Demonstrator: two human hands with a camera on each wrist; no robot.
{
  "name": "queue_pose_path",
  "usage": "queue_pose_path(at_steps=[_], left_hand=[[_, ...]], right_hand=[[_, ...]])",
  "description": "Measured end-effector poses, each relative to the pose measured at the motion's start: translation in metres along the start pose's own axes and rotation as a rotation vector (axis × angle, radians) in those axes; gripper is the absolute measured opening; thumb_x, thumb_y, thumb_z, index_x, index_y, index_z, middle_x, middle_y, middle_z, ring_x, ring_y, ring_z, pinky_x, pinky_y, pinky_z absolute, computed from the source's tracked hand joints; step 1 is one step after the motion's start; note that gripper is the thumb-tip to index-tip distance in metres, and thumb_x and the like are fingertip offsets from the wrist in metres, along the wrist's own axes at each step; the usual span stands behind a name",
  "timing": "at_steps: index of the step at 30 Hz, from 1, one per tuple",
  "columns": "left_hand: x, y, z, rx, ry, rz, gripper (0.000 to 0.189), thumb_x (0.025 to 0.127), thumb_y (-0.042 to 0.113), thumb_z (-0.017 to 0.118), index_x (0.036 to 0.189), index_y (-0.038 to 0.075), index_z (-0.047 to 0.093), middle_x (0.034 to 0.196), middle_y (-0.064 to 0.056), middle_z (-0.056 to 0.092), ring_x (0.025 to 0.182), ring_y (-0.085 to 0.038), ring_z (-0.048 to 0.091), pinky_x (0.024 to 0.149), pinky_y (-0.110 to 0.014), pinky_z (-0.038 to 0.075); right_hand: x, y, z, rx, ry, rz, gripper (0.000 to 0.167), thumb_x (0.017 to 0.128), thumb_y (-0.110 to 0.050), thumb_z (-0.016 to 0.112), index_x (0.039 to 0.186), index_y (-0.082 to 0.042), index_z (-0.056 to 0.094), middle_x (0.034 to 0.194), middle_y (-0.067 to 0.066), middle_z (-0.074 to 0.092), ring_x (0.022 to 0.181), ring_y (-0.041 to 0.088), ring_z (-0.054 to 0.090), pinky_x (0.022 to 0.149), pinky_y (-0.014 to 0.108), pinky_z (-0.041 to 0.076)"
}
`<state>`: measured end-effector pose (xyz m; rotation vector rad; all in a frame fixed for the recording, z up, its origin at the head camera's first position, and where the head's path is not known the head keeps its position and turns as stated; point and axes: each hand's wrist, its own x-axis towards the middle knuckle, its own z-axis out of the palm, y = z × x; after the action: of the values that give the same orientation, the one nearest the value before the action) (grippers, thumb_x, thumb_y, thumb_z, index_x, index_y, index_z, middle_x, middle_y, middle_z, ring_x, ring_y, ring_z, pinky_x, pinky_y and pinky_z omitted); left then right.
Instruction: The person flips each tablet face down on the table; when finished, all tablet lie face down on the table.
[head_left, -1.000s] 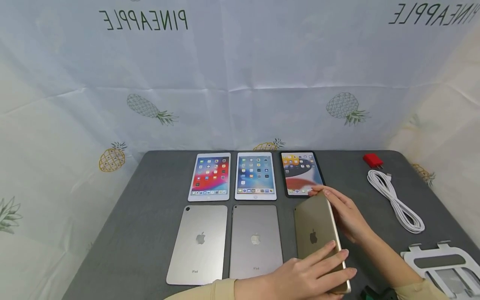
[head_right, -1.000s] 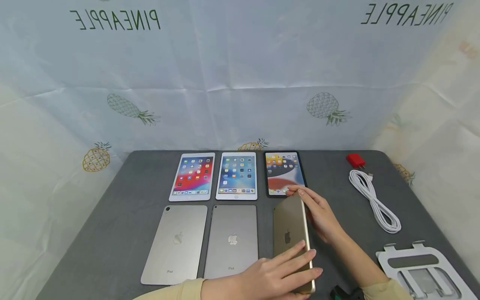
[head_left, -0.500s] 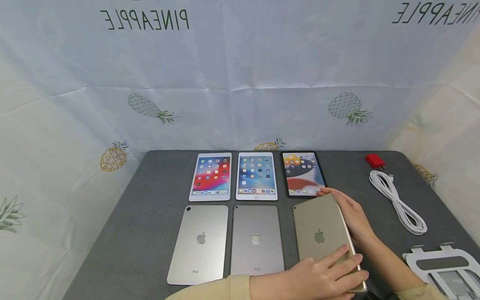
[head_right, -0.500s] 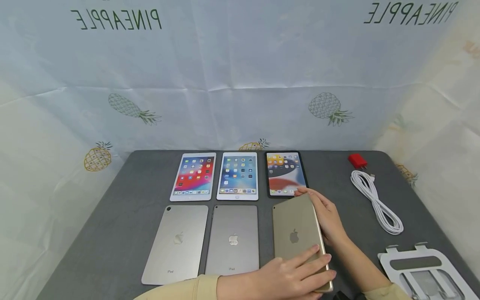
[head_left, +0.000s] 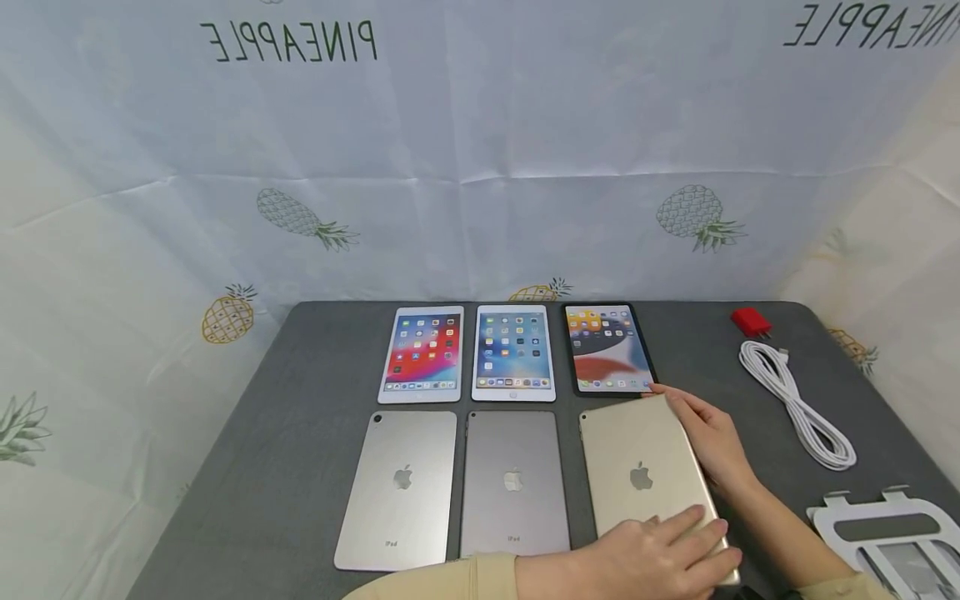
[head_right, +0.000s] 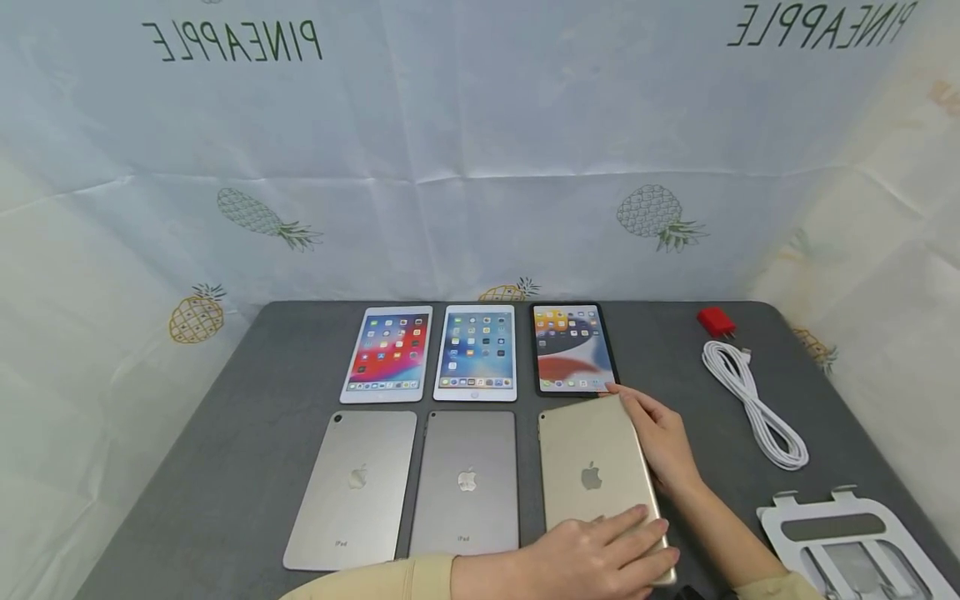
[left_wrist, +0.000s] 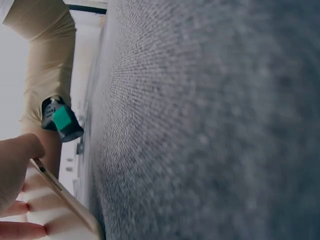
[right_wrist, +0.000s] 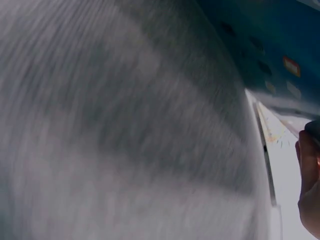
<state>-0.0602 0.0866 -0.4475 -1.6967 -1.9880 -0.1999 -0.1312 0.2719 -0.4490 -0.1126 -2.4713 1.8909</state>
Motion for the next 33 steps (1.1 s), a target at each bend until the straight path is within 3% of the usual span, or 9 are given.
queue_pose_path(at_steps=[3, 6, 10, 14, 18, 21, 28, 33], left_hand=[[0.002, 0.001, 0.004, 0.043, -0.002, -0.002, 0.039, 0.101, 0.029, 0.040, 0.132, 0.017, 0.061, 0.131, -0.003, 0.060, 0.121, -0.017, 0.055, 0.075, -0.013, 0.051], [0.003, 0.003, 0.008, 0.101, -0.014, -0.009, 0.036, 0.100, 0.031, 0.041, 0.126, 0.021, 0.065, 0.125, 0.001, 0.062, 0.117, -0.014, 0.057, 0.070, -0.012, 0.051], [0.002, 0.003, 0.011, 0.161, -0.097, 0.010, 0.035, 0.101, 0.033, 0.041, 0.123, 0.023, 0.065, 0.125, 0.002, 0.062, 0.117, -0.011, 0.057, 0.071, -0.012, 0.050], [0.002, 0.003, 0.013, 0.180, -0.189, 0.017, 0.034, 0.100, 0.037, 0.042, 0.124, 0.026, 0.064, 0.127, 0.004, 0.061, 0.118, -0.010, 0.055, 0.074, -0.013, 0.050], [0.000, 0.004, 0.017, 0.214, -0.176, 0.006, 0.031, 0.098, 0.043, 0.045, 0.117, 0.030, 0.066, 0.120, 0.010, 0.062, 0.115, -0.006, 0.055, 0.070, -0.011, 0.050], [-0.001, 0.002, 0.018, 0.195, -0.164, -0.013, 0.031, 0.097, 0.047, 0.047, 0.114, 0.031, 0.066, 0.118, 0.013, 0.062, 0.116, -0.003, 0.054, 0.068, -0.010, 0.049], [-0.004, -0.002, 0.022, 0.033, -0.219, -0.055, 0.037, 0.098, 0.050, 0.048, 0.123, 0.028, 0.064, 0.126, 0.013, 0.061, 0.123, -0.001, 0.050, 0.072, -0.008, 0.047], [-0.005, -0.002, 0.023, -0.016, -0.253, -0.054, 0.039, 0.100, 0.049, 0.047, 0.128, 0.028, 0.063, 0.130, 0.013, 0.060, 0.125, -0.001, 0.048, 0.074, -0.008, 0.046]], right_hand=[[0.001, 0.006, -0.002, -0.132, 0.031, -0.008, 0.051, 0.101, -0.042, 0.051, 0.135, -0.005, 0.057, 0.096, -0.010, 0.071, 0.071, 0.014, 0.068, 0.054, 0.033, 0.055], [0.003, 0.009, -0.004, -0.211, 0.020, -0.032, 0.048, 0.100, -0.039, 0.054, 0.133, -0.004, 0.060, 0.099, 0.003, 0.072, 0.072, 0.012, 0.066, 0.057, 0.032, 0.054], [0.006, 0.012, -0.008, -0.362, -0.008, -0.081, 0.042, 0.099, -0.035, 0.058, 0.128, -0.004, 0.063, 0.109, 0.016, 0.069, 0.081, 0.012, 0.063, 0.063, 0.028, 0.052], [0.008, 0.013, -0.011, -0.515, -0.026, -0.111, 0.040, 0.097, -0.033, 0.061, 0.124, -0.004, 0.065, 0.110, 0.016, 0.067, 0.088, 0.017, 0.059, 0.066, 0.029, 0.049], [0.009, 0.015, -0.013, -0.568, -0.045, -0.128, 0.038, 0.095, -0.030, 0.064, 0.122, -0.003, 0.067, 0.106, 0.013, 0.065, 0.083, 0.017, 0.054, 0.064, 0.030, 0.045], [0.011, 0.016, -0.014, -0.585, -0.060, -0.144, 0.037, 0.095, -0.029, 0.065, 0.121, -0.004, 0.067, 0.104, 0.011, 0.063, 0.083, 0.018, 0.052, 0.064, 0.031, 0.043], [0.013, 0.015, -0.014, -0.604, -0.079, -0.172, 0.036, 0.095, -0.030, 0.064, 0.120, -0.005, 0.068, 0.099, 0.008, 0.061, 0.080, 0.017, 0.051, 0.063, 0.031, 0.041], [0.013, 0.014, -0.015, -0.613, -0.090, -0.156, 0.036, 0.095, -0.030, 0.065, 0.120, -0.005, 0.068, 0.096, 0.006, 0.060, 0.079, 0.017, 0.050, 0.062, 0.031, 0.041]])
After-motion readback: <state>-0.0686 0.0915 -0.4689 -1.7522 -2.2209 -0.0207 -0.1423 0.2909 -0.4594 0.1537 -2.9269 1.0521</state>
